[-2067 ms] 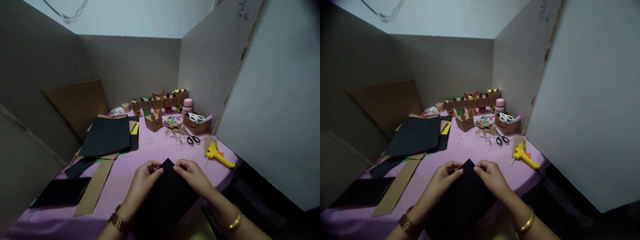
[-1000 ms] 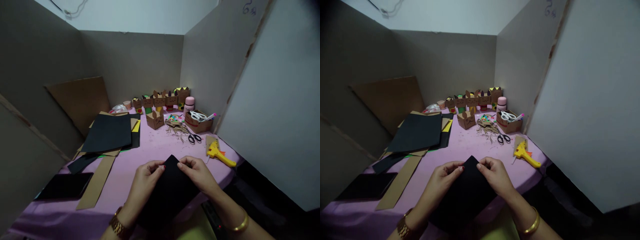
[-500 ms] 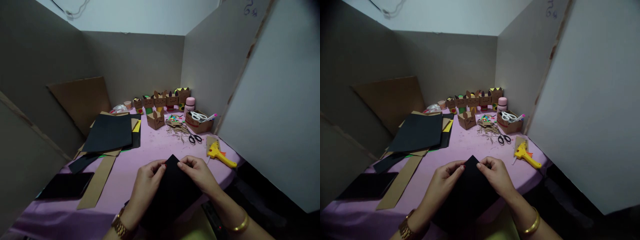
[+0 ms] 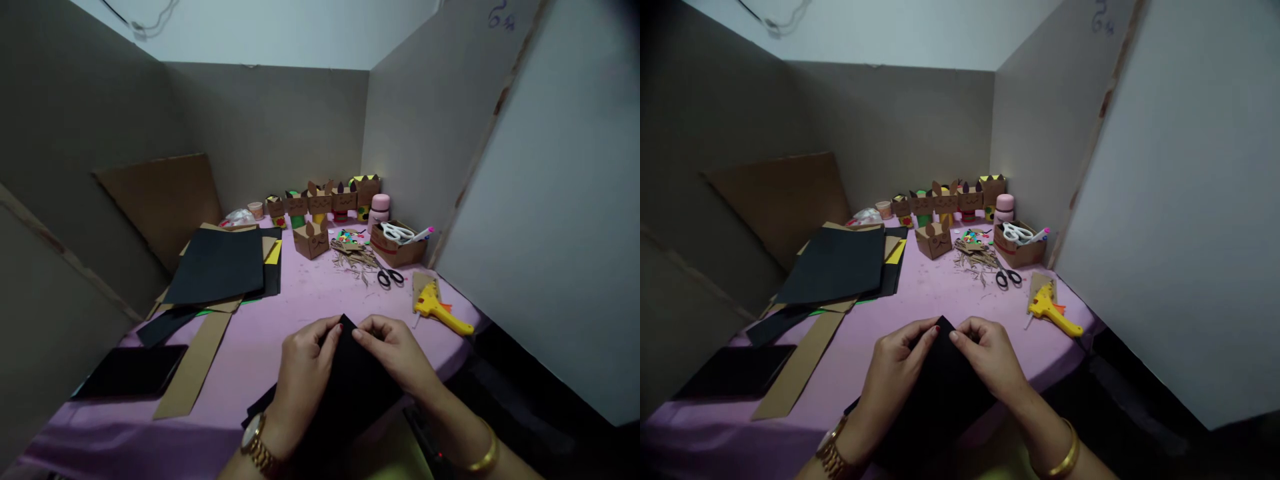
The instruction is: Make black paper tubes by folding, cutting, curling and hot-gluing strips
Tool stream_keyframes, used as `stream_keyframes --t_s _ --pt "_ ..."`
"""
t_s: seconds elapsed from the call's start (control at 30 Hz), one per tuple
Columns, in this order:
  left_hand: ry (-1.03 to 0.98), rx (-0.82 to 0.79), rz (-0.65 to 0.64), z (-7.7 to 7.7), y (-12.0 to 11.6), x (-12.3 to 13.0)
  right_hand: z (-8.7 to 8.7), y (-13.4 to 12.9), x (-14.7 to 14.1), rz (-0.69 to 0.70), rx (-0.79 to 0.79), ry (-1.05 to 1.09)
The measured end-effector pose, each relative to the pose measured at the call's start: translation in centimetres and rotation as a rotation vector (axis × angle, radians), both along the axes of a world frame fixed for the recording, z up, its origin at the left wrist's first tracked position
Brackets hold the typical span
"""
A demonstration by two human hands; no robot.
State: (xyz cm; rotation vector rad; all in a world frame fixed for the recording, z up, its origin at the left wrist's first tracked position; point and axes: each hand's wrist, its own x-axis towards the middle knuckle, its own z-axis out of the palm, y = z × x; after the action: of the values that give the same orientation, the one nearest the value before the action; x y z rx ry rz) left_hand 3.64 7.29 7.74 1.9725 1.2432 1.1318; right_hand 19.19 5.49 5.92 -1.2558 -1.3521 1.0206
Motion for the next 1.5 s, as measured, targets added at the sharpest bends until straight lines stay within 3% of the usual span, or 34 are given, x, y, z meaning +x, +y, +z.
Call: stream_keyframes --t_s 0.57,0.8,1.03,1.5 --pt "-0.072 -0.133 -0.043 -0.1 0.1 -0.2 0.4 -0.4 -0.3 -0.021 0.054 -0.115" --pt "0.081 0.063 0.021 0.1 -0.1 -0.3 0.3 -0.2 -0.6 -0.025 0.059 -0.133" --pt "0.311 0.377 0.037 -1.6 -0.1 -0.3 0.2 -0.2 -0.6 -0.046 0.063 -0.121" --pt "0.321 0.276 0.003 -1.7 0.0 -0.3 -0.1 -0.3 -0.9 -0.044 0.180 -0.070"
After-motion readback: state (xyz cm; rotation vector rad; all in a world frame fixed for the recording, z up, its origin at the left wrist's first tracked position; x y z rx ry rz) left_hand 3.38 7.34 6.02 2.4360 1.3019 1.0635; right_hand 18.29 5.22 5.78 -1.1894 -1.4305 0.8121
